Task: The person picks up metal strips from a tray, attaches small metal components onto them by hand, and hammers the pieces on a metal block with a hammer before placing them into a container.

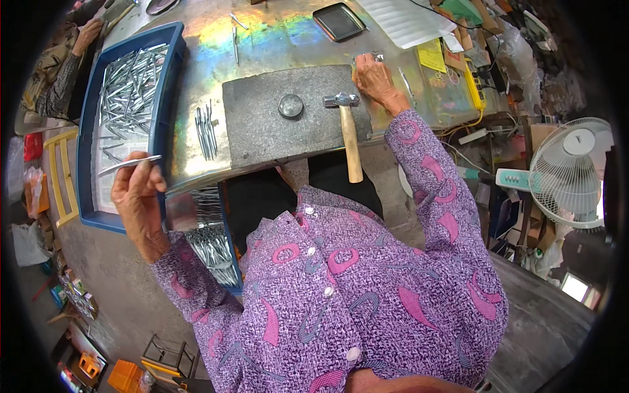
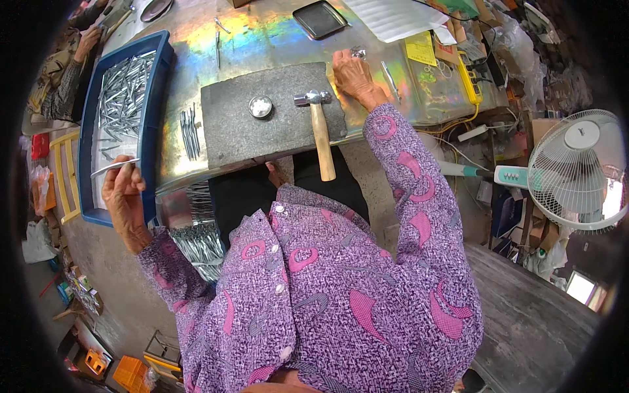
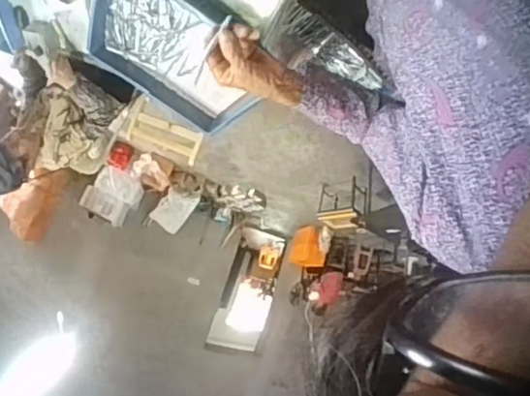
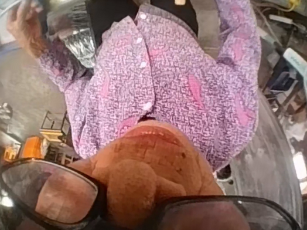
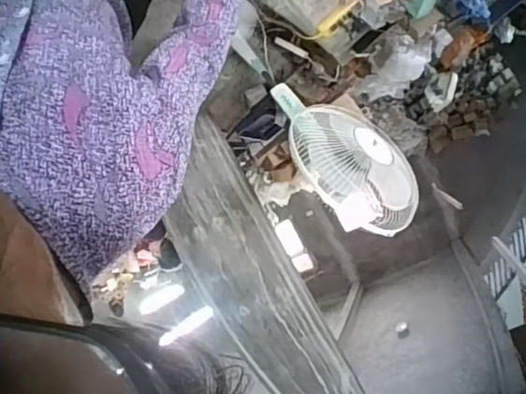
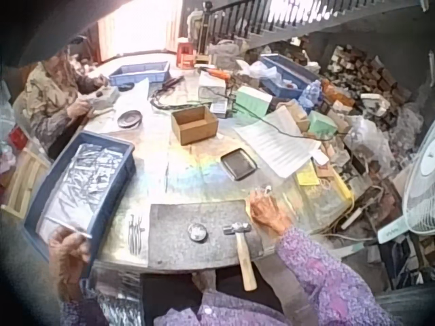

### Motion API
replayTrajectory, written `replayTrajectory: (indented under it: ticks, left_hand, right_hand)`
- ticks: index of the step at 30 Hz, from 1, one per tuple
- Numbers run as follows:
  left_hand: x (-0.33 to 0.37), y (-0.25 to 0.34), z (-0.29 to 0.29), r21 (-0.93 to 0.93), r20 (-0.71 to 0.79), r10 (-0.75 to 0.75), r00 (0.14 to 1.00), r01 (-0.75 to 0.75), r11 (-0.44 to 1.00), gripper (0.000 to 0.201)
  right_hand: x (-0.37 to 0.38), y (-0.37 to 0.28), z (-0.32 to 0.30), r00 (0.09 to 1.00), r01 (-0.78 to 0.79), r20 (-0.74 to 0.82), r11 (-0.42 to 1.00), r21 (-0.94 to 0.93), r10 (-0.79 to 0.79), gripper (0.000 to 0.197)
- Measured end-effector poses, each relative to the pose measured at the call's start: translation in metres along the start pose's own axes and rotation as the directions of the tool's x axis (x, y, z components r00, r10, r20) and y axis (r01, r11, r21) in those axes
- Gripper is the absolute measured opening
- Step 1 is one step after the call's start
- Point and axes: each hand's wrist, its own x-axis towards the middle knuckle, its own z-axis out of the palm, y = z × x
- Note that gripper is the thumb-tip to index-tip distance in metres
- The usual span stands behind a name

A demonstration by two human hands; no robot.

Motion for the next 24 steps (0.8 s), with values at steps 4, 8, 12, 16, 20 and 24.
replayTrajectory:
  ticks: [4,8,12,16,20,24]
  left_hand:
    - [-0.007,-0.011,0.036,0.016,0.08,-0.062,0.995,0.061,0.998,0.017]
    - [-0.008,-0.023,0.073,0.025,0.233,-0.115,0.966,0.112,0.993,0.015]
    - [-0.008,-0.04,0.096,-0.073,0.33,-0.108,0.938,0.139,0.988,0.013]
    - [-0.009,-0.055,0.113,-0.17,0.349,-0.103,0.932,0.171,0.971,0.012]
    - [-0.011,-0.066,0.127,-0.28,0.322,-0.133,0.937,0.229,0.932,0.014]
    - [-0.013,-0.076,0.129,-0.404,0.369,-0.19,0.91,0.341,0.849,0.015]
  right_hand:
    - [0.002,0.0,0.002,0.999,0.022,0.03,0.998,0.054,-0.023,0.019]
    - [-0.005,0.013,0.006,0.993,-0.044,-0.095,0.954,0.297,0.076,0.016]
    - [-0.017,0.008,-0.029,0.933,-0.265,0.074,0.534,0.803,0.353,0.013]
    - [-0.033,-0.016,-0.071,0.907,-0.231,0.306,-0.268,0.935,0.288,0.01]
    - [-0.05,-0.051,-0.103,0.948,-0.177,0.291,-0.548,0.818,0.129,0.009]
    - [-0.063,-0.105,-0.139,0.94,-0.216,0.332,-0.62,0.754,0.076,0.011]
